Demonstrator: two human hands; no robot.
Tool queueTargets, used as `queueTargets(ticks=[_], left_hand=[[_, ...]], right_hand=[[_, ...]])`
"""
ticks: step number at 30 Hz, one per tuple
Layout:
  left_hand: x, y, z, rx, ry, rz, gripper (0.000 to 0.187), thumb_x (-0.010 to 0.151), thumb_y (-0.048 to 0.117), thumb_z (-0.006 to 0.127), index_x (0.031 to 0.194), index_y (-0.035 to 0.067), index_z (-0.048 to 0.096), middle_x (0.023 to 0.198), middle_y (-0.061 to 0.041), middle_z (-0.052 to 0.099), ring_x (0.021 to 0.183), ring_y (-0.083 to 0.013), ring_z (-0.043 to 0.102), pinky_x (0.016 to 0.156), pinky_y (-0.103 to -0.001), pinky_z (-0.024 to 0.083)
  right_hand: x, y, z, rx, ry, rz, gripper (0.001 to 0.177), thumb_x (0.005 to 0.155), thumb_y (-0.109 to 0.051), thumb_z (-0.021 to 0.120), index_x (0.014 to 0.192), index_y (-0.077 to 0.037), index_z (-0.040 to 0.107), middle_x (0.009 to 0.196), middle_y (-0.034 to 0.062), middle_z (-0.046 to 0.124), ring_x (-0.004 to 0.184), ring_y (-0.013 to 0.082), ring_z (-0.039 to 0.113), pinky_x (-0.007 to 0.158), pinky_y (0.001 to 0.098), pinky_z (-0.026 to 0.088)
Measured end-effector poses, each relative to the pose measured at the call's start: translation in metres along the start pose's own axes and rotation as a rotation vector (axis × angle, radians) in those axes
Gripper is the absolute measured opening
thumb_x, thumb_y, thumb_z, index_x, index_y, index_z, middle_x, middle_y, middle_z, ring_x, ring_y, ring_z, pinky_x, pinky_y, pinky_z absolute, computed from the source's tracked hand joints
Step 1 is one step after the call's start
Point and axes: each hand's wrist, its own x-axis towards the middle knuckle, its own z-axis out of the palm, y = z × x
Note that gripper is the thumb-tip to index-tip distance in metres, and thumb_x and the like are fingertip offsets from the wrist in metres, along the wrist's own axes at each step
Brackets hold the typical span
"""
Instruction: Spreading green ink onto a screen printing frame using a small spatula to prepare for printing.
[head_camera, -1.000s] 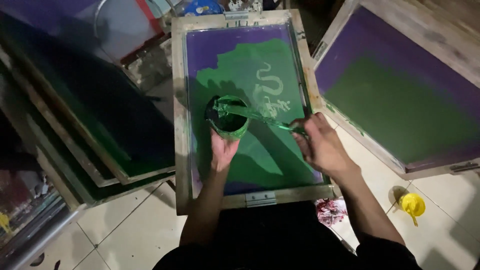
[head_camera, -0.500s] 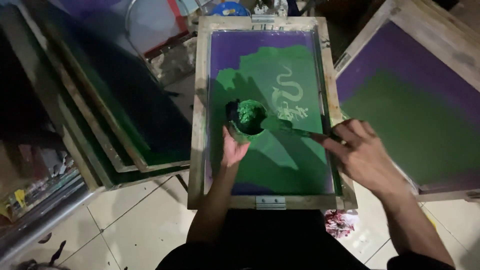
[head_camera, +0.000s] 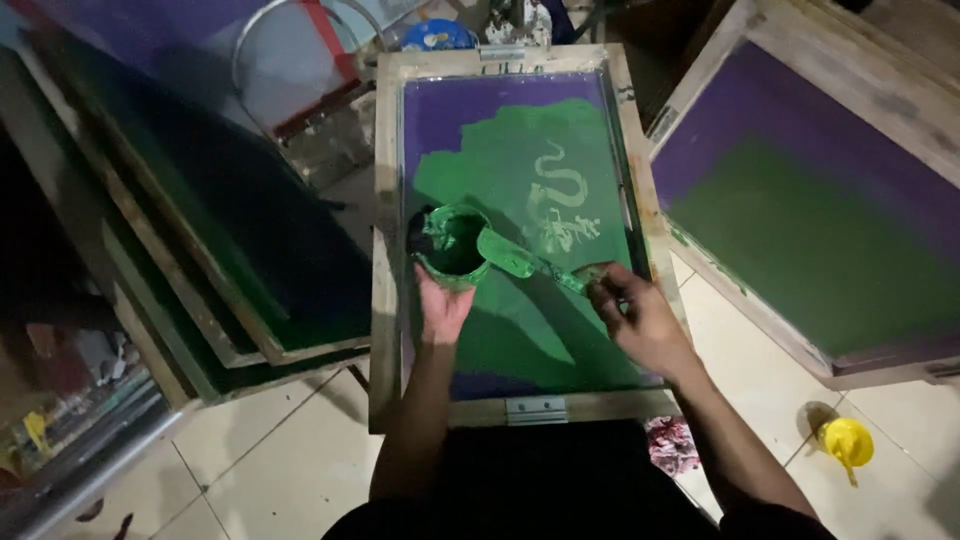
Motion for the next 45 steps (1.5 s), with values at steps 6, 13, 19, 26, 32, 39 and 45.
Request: queueTargets(ticks=[6,13,19,26,32,39,45], left_hand=[[-0.005,0.02,0.001,0.006,-0.034,-0.021,0.059,0.096,0.062,0.052,0.13,0.017,0.069,0.138,-0.009,0.064,0.136,-0.0293,0.055,0.123,-0.056,0.034],[-0.009,0.05,0.001,-0.003,-0.045,-0.029,0.058,0.096,0.061,0.052,0.131,0.017,0.068,0.138,-0.01,0.063,0.137,-0.0296,0.054,0.123,-0.057,0.033],[-0.011,0.067,0.008,-0.015,-0.009,-0.012,0.058,0.096,0.06,0.052,0.131,0.017,0.068,0.139,-0.01,0.062,0.137,-0.0298,0.053,0.124,-0.057,0.033],[-0.015,0.075,0.012,-0.028,0.01,0.027,0.057,0.097,0.059,0.052,0.132,0.017,0.067,0.139,-0.01,0.062,0.138,-0.0301,0.052,0.124,-0.058,0.032],[-0.01,0.073,0.017,-0.032,0.022,0.045,0.057,0.097,0.059,0.052,0.132,0.017,0.067,0.14,-0.01,0.061,0.138,-0.0303,0.052,0.124,-0.058,0.031],[-0.01,0.071,0.02,-0.048,0.037,0.084,0.056,0.097,0.058,0.053,0.133,0.016,0.066,0.14,-0.01,0.06,0.139,-0.0306,0.051,0.124,-0.059,0.031],[-0.01,0.07,0.021,-0.054,0.038,0.09,0.056,0.097,0.057,0.053,0.133,0.016,0.066,0.141,-0.01,0.06,0.139,-0.0309,0.05,0.124,-0.059,0.03]], right_hand=[[-0.004,0.051,-0.005,0.037,0.083,0.219,0.013,0.094,0.0,0.053,0.096,0.001,0.065,0.071,0.0159,0.059,0.07,0.0271,0.055,0.071,0.0442,0.045],[0.004,0.057,0.015,-0.213,-0.113,0.227,0.026,0.098,-0.018,0.059,0.121,-0.011,0.069,0.084,0.0259,0.072,0.093,0.0492,0.068,0.081,0.055,0.051],[0.034,0.091,0.039,-0.238,-0.405,0.322,0.075,0.079,0.01,0.061,0.151,0.006,0.041,0.152,0.0375,0.042,0.148,0.0529,0.031,0.116,0.0634,0.037],[0.059,0.143,0.068,-0.395,-0.338,-0.067,0.058,0.072,-0.001,0.07,0.128,0.0,0.056,0.112,0.0287,0.062,0.117,0.0566,0.057,0.089,0.0633,0.051],[0.07,0.173,0.084,-0.426,-0.117,-0.422,0.019,0.086,-0.014,0.071,0.097,-0.003,0.059,0.071,0.0196,0.055,0.093,0.0412,0.056,0.081,0.049,0.046],[0.067,0.172,0.09,-0.623,-0.192,-0.349,0.057,0.056,-0.008,0.089,0.106,-0.005,0.062,0.084,0.0204,0.068,0.103,0.0386,0.053,0.094,0.0458,0.041],[0.053,0.2,0.093,-0.689,-0.228,-0.464,0.061,0.046,-0.015,0.092,0.099,-0.01,0.064,0.078,0.0119,0.067,0.101,0.0339,0.053,0.096,0.0457,0.038]])
